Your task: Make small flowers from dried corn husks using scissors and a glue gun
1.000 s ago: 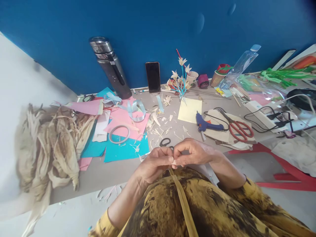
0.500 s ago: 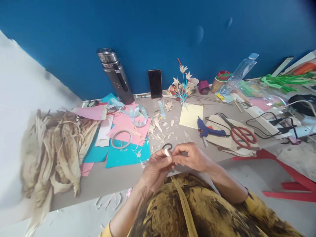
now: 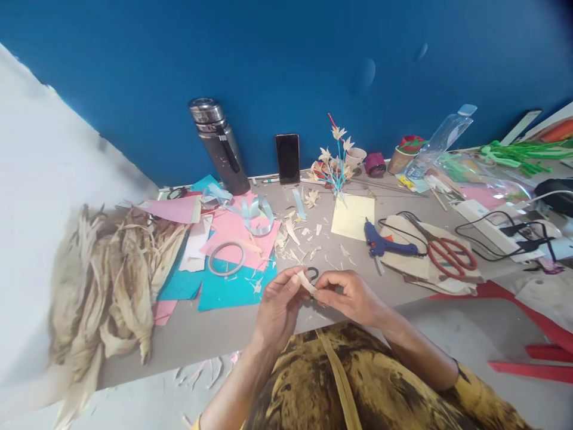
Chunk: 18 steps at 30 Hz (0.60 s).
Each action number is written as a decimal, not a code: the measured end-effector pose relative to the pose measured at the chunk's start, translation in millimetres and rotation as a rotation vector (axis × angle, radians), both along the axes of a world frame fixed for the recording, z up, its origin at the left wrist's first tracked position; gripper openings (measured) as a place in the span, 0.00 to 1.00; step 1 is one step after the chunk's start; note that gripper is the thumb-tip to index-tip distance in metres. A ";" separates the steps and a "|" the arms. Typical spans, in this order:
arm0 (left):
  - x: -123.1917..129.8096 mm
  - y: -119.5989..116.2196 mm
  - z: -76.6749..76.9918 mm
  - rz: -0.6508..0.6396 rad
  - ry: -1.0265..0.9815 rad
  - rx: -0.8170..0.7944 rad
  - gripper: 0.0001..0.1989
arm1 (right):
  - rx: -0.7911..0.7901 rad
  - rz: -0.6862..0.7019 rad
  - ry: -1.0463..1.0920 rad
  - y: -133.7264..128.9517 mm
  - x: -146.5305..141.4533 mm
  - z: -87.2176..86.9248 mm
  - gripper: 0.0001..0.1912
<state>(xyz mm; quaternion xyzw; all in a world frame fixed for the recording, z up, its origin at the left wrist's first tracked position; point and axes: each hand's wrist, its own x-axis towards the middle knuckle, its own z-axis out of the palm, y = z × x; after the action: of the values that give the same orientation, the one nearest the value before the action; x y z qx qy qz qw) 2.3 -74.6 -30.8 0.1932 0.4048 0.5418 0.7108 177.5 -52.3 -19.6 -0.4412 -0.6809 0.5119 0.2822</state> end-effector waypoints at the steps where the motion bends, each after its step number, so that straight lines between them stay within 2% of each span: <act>1: 0.4 -1.2 -1.1 -0.021 -0.006 -0.003 0.16 | -0.014 -0.026 0.032 -0.1 -1.7 -0.5 0.15; 4: 2.9 -6.6 -4.6 -0.066 -0.023 -0.005 0.13 | -0.036 -0.101 0.096 -1.2 -8.0 -2.6 0.16; 6: 4.7 -10.0 -6.9 -0.047 -0.020 -0.011 0.12 | -0.042 -0.124 0.108 -2.8 -12.0 -4.2 0.14; 10: 4.1 -11.2 -7.4 0.006 0.021 -0.017 0.12 | 0.015 -0.079 0.057 -4.0 -12.5 -6.3 0.09; 13: -5.2 -7.6 -1.5 0.075 0.102 0.043 0.13 | 0.153 -0.066 -0.137 2.0 -5.2 -8.1 0.03; 15: -16.8 -4.8 3.8 0.157 0.164 0.092 0.14 | 0.256 -0.067 -0.321 8.3 -0.2 -9.2 0.03; 18: -39.5 -2.9 9.5 0.241 0.197 0.093 0.14 | 0.332 0.053 -0.566 15.6 1.4 -7.6 0.05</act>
<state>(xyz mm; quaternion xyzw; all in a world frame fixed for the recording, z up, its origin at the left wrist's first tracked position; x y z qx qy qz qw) -37.2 -77.5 -21.3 0.2284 0.4673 0.6199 0.5876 179.0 -36.7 -27.2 -0.4961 -0.8177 0.2582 0.1365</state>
